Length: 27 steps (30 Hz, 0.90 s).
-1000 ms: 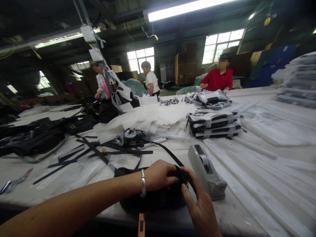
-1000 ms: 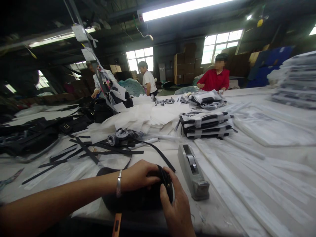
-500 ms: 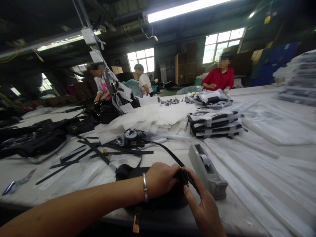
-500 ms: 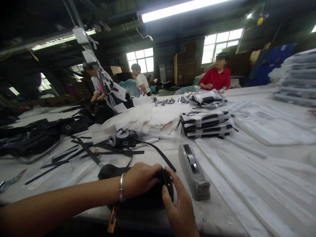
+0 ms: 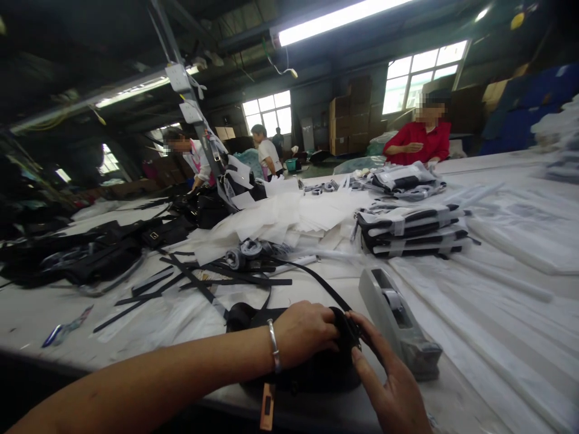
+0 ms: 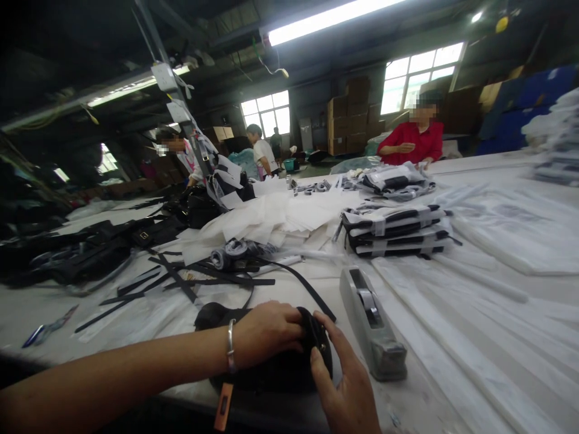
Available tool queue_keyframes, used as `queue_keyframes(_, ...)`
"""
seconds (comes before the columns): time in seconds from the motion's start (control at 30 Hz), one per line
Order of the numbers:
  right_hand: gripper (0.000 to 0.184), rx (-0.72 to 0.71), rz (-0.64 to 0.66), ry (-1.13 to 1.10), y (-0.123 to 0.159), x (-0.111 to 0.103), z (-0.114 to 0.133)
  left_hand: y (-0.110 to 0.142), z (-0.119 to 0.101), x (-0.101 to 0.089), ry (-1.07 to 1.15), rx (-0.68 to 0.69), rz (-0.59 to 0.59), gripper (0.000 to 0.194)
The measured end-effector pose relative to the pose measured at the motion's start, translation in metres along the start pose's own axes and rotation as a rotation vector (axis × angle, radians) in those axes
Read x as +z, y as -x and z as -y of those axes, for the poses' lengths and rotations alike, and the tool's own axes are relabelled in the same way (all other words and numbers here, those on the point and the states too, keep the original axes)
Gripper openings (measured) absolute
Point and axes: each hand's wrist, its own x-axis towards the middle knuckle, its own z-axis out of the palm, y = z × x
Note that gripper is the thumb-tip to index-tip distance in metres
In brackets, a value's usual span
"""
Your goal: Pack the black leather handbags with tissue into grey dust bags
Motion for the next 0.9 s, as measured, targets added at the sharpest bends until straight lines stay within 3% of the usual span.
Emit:
queue_keyframes(0.17, 0.051, -0.002, 0.05, 0.037, 0.0, 0.001, -0.017, -0.016, -0.012, 0.0, -0.168, 0.014, 0.11, 0.026)
queue_keyframes(0.33, 0.055, 0.026, 0.062, 0.025, -0.005, -0.001, -0.025, -0.034, -0.019, 0.0, -0.164, -0.009, 0.164, 0.02)
queue_keyframes(0.6, 0.056, 0.045, 0.054, -0.032, -0.002, 0.0, -0.019, -0.028, -0.003, -0.009, -0.121, 0.108, 0.166, 0.013)
queue_keyframes(0.73, 0.058, 0.051, 0.049, -0.069, -0.003, 0.003, -0.014, -0.031, -0.003, -0.007, -0.115, 0.104, 0.18, 0.013)
queue_keyframes(0.9, 0.059, 0.079, 0.036, -0.119, -0.003, 0.002, -0.011, -0.029, -0.001, -0.005, -0.114, 0.094, 0.098, 0.015)
